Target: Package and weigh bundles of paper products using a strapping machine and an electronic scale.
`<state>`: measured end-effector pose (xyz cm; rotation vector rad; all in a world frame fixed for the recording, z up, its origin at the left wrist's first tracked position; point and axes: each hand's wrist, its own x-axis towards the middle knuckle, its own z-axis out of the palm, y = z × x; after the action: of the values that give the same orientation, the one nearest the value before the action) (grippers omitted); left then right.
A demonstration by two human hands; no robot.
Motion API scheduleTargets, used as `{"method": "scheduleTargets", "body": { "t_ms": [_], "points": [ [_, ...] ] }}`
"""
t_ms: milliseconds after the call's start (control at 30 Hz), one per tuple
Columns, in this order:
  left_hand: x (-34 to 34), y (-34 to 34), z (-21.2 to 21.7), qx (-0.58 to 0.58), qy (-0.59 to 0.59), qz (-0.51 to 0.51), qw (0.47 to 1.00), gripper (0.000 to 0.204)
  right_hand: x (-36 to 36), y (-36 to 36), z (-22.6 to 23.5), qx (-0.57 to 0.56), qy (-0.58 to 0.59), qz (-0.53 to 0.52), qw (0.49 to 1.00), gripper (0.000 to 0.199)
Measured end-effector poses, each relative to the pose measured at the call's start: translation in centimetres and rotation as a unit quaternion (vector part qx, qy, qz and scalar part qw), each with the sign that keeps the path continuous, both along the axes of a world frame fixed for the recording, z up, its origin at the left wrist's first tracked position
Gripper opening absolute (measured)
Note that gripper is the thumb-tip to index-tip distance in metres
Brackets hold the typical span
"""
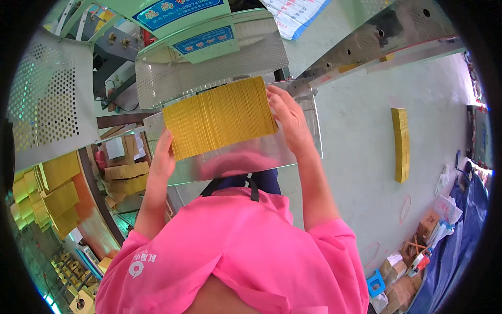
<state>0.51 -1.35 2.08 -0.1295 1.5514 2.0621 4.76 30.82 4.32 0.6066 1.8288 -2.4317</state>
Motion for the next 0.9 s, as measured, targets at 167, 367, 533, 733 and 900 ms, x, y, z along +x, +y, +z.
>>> {"method": "scheduleTargets", "body": {
  "t_ms": [167, 367, 533, 733, 900],
  "points": [
    [0.2, 4.2, 2.8, -0.11, 0.015, 0.025, 0.993, 0.066, -0.1, 0.3, 0.7, 0.139, -0.053, 0.089, 0.985, 0.067],
    [0.7, 8.8, 1.6, -0.216, 0.099, 0.05, 0.97, 0.072, -0.4, 3.2, 0.1, 0.011, -0.042, 0.153, 0.987, 0.071],
    [0.9, 10.1, 1.3, -0.213, 0.153, 0.07, 0.962, 0.079, -0.6, 5.8, -1.3, -0.098, -0.08, 0.177, 0.976, 0.071],
    [0.1, 9.3, 2.3, -0.142, 0.064, 0.043, 0.987, 0.077, -0.6, 3.1, -0.4, -0.004, -0.046, 0.209, 0.977, 0.071],
    [1.0, 6.4, 5.9, -0.121, -0.034, 0.033, 0.991, 0.08, 0.5, 0.7, 3.4, 0.011, -0.057, 0.21, 0.976, 0.069]
  ]
}}
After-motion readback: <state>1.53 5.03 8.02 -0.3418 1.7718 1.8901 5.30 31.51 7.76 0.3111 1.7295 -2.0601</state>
